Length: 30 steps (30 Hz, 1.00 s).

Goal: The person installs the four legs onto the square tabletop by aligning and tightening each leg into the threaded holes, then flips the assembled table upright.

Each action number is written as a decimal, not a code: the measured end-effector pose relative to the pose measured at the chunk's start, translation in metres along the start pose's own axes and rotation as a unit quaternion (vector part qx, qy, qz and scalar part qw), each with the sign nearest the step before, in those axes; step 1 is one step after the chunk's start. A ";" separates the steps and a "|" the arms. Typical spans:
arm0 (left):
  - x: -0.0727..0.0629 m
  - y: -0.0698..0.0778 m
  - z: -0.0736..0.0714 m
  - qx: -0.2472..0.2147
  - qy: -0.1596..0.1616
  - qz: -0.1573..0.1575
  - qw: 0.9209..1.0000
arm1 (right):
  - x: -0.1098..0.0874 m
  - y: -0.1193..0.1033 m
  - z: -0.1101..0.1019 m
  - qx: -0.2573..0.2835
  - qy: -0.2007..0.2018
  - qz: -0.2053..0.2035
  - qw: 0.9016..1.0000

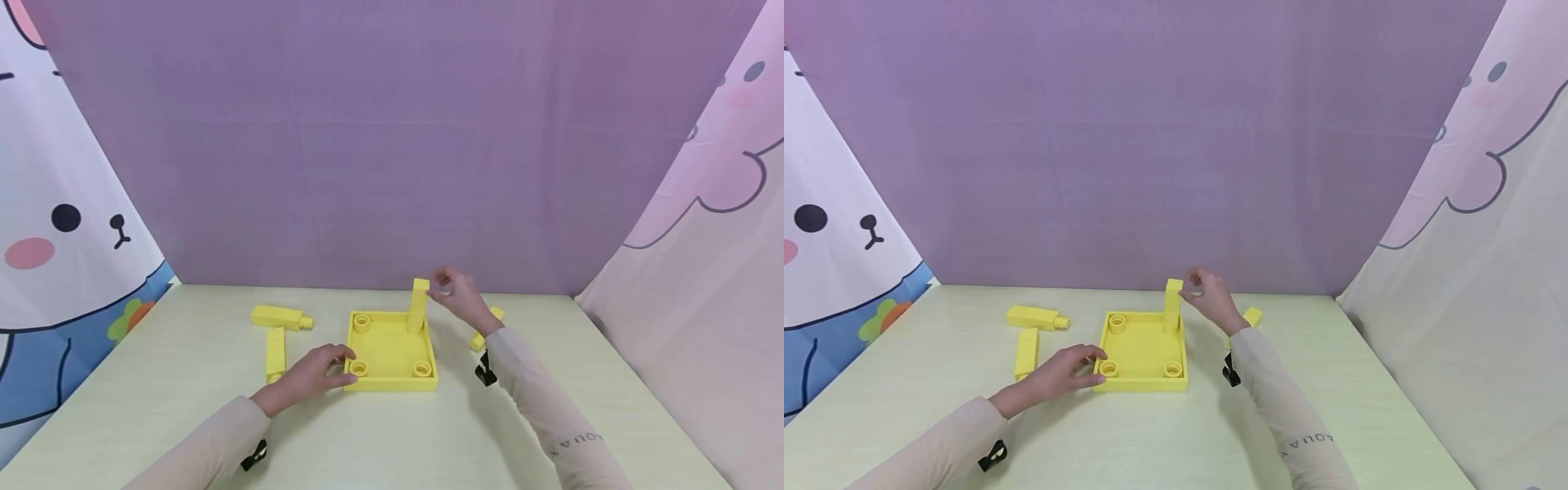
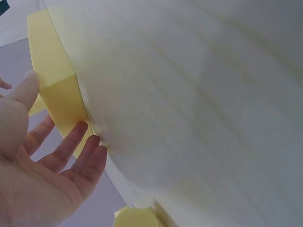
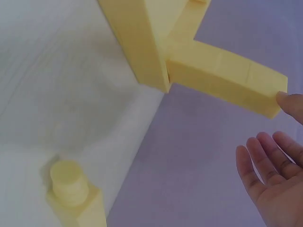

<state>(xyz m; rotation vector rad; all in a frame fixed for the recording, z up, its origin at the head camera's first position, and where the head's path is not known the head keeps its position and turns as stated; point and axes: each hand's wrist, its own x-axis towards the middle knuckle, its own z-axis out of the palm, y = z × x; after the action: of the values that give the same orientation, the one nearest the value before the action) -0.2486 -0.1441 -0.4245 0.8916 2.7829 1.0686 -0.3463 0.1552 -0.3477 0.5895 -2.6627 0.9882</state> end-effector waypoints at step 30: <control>0.000 -0.002 0.002 0.005 0.005 -0.002 1.000 | -0.033 0.057 -0.019 -0.034 0.021 0.017 0.999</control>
<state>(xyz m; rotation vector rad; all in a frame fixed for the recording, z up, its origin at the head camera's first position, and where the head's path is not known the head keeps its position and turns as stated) -0.2498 -0.1441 -0.4274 0.8837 2.7996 1.0626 -0.3408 0.2163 -0.3780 0.5045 -2.6670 0.9040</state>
